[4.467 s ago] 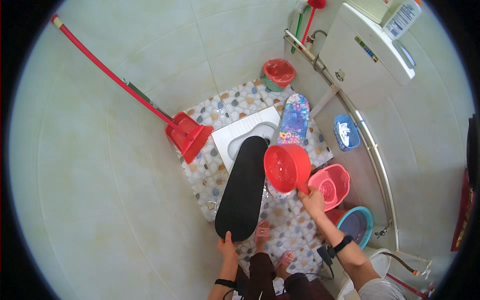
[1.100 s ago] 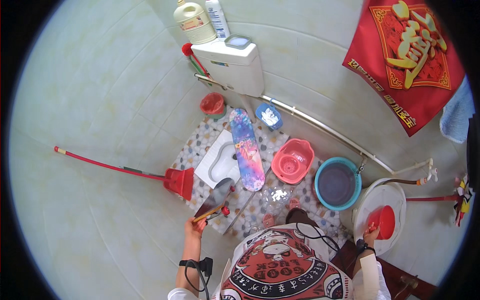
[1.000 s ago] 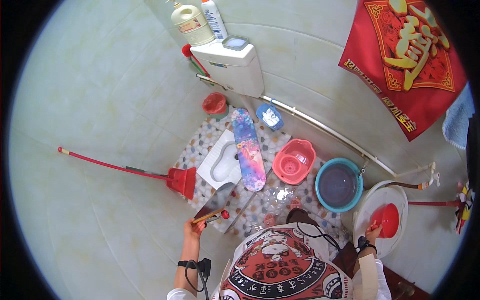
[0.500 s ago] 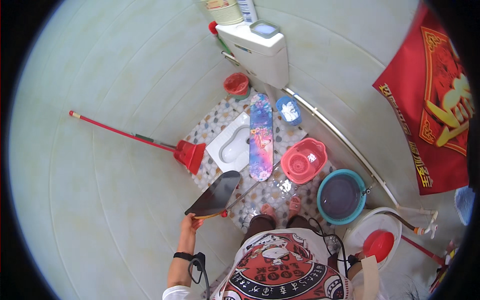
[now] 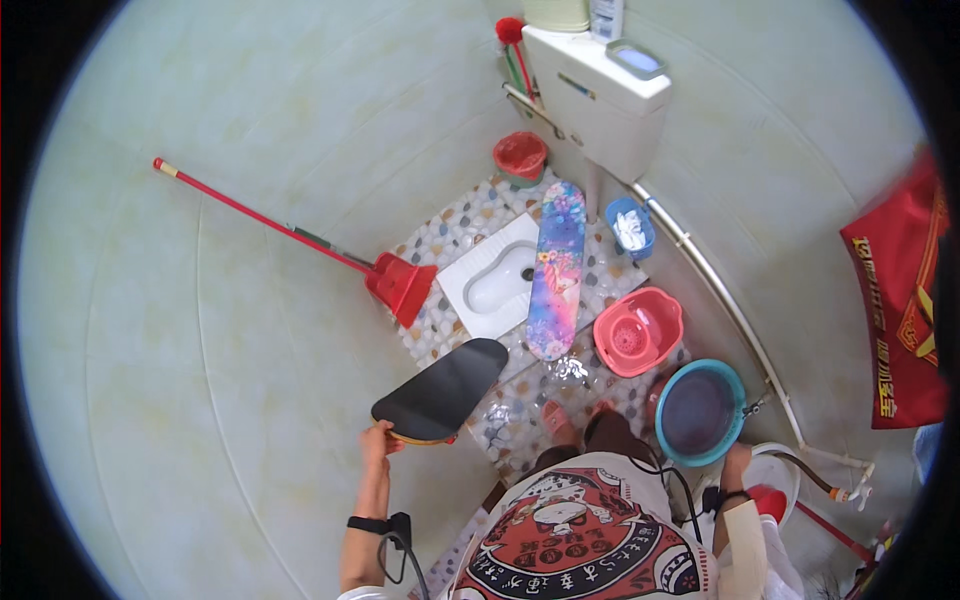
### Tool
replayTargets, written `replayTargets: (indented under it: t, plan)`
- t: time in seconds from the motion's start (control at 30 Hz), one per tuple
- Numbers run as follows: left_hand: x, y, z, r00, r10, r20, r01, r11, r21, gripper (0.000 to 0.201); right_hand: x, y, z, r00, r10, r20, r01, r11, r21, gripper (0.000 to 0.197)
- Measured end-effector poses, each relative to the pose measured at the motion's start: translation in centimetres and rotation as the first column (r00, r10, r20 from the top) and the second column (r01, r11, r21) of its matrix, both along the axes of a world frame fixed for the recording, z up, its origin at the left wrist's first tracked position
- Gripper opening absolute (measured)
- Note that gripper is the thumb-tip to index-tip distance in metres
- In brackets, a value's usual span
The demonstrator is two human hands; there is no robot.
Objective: Cleaning skateboards and the bathroom floor using water and a broom.
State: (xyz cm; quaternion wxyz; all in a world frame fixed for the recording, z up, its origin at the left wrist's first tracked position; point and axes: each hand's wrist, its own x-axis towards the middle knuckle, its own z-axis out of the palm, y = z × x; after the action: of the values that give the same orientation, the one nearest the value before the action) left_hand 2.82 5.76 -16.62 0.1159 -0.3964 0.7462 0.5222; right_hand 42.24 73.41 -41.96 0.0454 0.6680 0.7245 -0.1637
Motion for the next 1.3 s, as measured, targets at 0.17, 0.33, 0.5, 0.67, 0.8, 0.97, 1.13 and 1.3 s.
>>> replayTargets:
  t: [0.17,0.33,0.5,0.67,0.8,0.97,1.13,1.3]
  plan:
    - [-1.0,-2.6,5.1,0.998,-0.050,0.033,0.051,0.998,-0.045,0.019,-17.0,-7.0,2.3,0.857,-0.108,-0.504,-0.139,0.893,-0.429,0.024]
    - [0.1,-2.4,7.0,0.995,-0.053,0.086,0.059,0.996,-0.069,0.019,-25.4,-14.6,4.2,0.853,0.102,-0.512,-0.452,0.637,-0.624,0.028]
    - [3.1,-2.6,5.0,0.991,0.101,0.085,-0.098,0.995,-0.036,0.017,-29.4,-16.3,3.8,0.925,0.191,-0.329,-0.380,0.462,-0.801,0.026]
    - [9.2,-1.8,1.4,0.978,0.187,0.090,-0.181,0.981,-0.073,0.016,-30.4,-13.0,-4.5,0.755,0.593,-0.279,-0.613,0.489,-0.621,0.022]
    - [12.2,1.9,1.3,0.915,0.382,0.130,-0.378,0.924,-0.055,0.019,-35.6,-14.0,-9.2,0.659,0.726,-0.197,-0.684,0.468,-0.560,0.022]
    - [12.3,4.7,4.0,0.853,0.401,0.334,-0.415,0.909,-0.034,0.028,-43.6,-17.9,-19.4,0.734,0.668,-0.124,-0.530,0.448,-0.720,0.020]
    - [13.8,5.7,-1.5,0.978,-0.079,0.192,0.116,0.975,-0.190,0.036,-42.7,-16.3,-34.7,0.692,0.636,-0.342,-0.644,0.330,-0.690,0.031]
    - [11.4,6.9,-6.0,0.898,0.040,0.439,0.039,0.985,-0.168,0.041,-46.8,-25.4,-35.2,0.993,0.112,-0.029,-0.086,0.547,-0.832,0.045]
